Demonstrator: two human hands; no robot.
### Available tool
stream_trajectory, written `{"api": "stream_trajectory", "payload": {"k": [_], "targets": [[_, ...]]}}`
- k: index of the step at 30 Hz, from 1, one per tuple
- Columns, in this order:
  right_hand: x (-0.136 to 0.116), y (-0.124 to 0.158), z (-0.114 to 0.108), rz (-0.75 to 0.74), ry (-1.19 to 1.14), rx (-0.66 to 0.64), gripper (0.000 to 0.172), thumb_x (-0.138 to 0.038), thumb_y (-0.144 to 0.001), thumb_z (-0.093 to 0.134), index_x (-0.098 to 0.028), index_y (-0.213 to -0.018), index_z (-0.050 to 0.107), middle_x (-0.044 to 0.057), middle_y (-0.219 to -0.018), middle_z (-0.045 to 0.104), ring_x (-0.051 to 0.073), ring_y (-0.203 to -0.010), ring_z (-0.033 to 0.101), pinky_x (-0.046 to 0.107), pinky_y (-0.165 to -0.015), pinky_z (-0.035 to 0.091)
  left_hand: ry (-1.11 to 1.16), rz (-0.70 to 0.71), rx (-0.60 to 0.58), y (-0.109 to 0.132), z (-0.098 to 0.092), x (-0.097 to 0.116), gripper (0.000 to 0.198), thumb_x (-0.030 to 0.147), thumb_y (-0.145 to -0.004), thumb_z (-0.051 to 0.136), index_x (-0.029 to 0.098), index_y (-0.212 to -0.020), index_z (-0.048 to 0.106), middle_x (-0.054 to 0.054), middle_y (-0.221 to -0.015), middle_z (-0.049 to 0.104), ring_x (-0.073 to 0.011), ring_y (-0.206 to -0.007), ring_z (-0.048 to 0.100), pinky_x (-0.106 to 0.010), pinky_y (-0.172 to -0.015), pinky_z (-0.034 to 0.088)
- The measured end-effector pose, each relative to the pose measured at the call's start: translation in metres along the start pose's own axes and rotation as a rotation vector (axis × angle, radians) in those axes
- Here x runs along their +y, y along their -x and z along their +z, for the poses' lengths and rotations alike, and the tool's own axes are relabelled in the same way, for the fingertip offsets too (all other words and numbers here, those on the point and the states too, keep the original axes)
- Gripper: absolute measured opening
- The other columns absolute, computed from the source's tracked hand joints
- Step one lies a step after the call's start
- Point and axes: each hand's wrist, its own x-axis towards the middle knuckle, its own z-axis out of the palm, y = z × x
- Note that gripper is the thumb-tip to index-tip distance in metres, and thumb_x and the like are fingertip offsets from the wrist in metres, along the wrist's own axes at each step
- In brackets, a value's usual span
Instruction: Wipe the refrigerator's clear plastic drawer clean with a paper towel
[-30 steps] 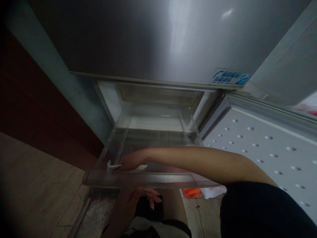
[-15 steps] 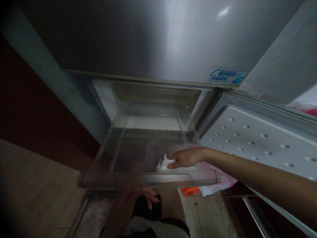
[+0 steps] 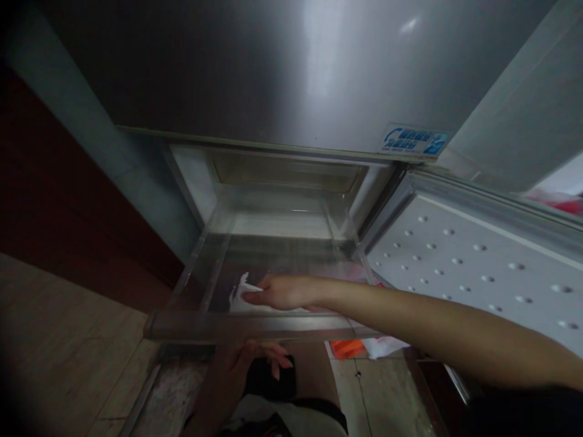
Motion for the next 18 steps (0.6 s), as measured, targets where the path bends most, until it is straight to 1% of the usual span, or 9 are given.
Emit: {"api": "stream_trajectory", "payload": {"k": [1,2,4,6,8,10,12,14,18], "targets": [[-0.012,-0.008,0.005,0.030,-0.042,-0.017,0.041,-0.038,-0.094,0.042,-0.015,-0.061,0.047,-0.005,-0.055,0.039,0.006,-0.051,0.032,0.021,-0.052,0.031,0.006,0.002,-0.002,0.000,0.000,0.000,0.065,0.052,-0.092,0.023,0.019,-0.062,0.071,-0.005,-0.077,0.075,-0.0231,-0.093,0.067,-0.037,-0.099,0.042],[-0.024,-0.016,0.009,0.027,-0.076,-0.053,0.042,-0.036,-0.095,0.043,-0.015,-0.059,0.046,-0.006,-0.054,0.038,0.006,-0.051,0.032,0.020,-0.051,0.030,0.005,0.002,-0.005,0.000,0.000,-0.001,0.066,0.053,-0.092,0.023,0.020,-0.062,0.071,-0.006,-0.079,0.076,-0.0233,-0.094,0.066,-0.037,-0.099,0.042],[-0.045,-0.029,0.017,-0.016,-0.139,-0.092,0.040,-0.030,-0.094,0.046,-0.015,-0.057,0.043,-0.007,-0.053,0.035,0.006,-0.050,0.029,0.020,-0.051,0.029,-0.007,0.001,-0.010,-0.001,0.000,-0.003,0.067,0.055,-0.092,0.022,0.020,-0.065,0.073,-0.005,-0.081,0.076,-0.0236,-0.096,0.066,-0.037,-0.098,0.042],[-0.059,-0.037,0.021,-0.057,-0.124,-0.121,0.040,-0.025,-0.093,0.049,-0.014,-0.055,0.042,-0.008,-0.051,0.033,0.005,-0.050,0.028,0.020,-0.052,0.028,-0.014,0.009,-0.018,-0.001,0.000,-0.006,0.067,0.056,-0.092,0.022,0.019,-0.071,0.074,-0.005,-0.076,0.075,-0.0234,-0.092,0.066,-0.037,-0.096,0.044],[-0.066,-0.040,0.022,-0.081,-0.065,-0.144,0.041,-0.023,-0.093,0.048,-0.014,-0.054,0.042,-0.008,-0.051,0.034,0.005,-0.051,0.030,0.020,-0.053,0.028,-0.007,0.014,-0.019,0.000,-0.001,-0.007,0.067,0.057,-0.091,0.023,0.019,-0.072,0.074,-0.005,-0.073,0.074,-0.0230,-0.090,0.067,-0.036,-0.095,0.044],[-0.066,-0.036,0.020,-0.098,-0.026,-0.159,0.041,-0.024,-0.095,0.043,-0.014,-0.055,0.043,-0.007,-0.053,0.037,0.006,-0.053,0.033,0.020,-0.054,0.029,-0.010,0.016,-0.009,0.000,-0.001,-0.005,0.065,0.056,-0.091,0.024,0.019,-0.069,0.073,-0.005,-0.076,0.074,-0.0225,-0.091,0.066,-0.035,-0.096,0.044],[-0.058,-0.029,0.016,-0.119,-0.011,-0.168,0.040,-0.026,-0.096,0.040,-0.014,-0.058,0.044,-0.006,-0.055,0.037,0.007,-0.055,0.034,0.020,-0.055,0.030,-0.029,0.010,0.006,0.001,-0.001,-0.003,0.065,0.053,-0.092,0.024,0.019,-0.063,0.072,-0.005,-0.080,0.075,-0.0224,-0.093,0.066,-0.035,-0.097,0.043],[-0.044,-0.021,0.012,-0.161,-0.004,-0.155,0.036,-0.026,-0.096,0.039,-0.014,-0.063,0.047,-0.006,-0.058,0.038,0.007,-0.057,0.035,0.020,-0.056,0.032,-0.032,0.006,0.007,0.001,-0.001,-0.002,0.064,0.051,-0.092,0.025,0.019,-0.062,0.072,-0.005,-0.079,0.075,-0.0227,-0.092,0.067,-0.035,-0.097,0.043],[-0.014,0.001,0.005,-0.281,-0.051,-0.109,0.024,-0.023,-0.094,0.041,-0.012,-0.076,0.053,-0.004,-0.069,0.046,0.007,-0.066,0.041,0.020,-0.065,0.038,0.025,-0.003,-0.015,0.000,0.000,-0.003,0.062,0.051,-0.092,0.026,0.018,-0.066,0.072,-0.006,-0.077,0.075,-0.0236,-0.094,0.067,-0.035,-0.094,0.045]]}}
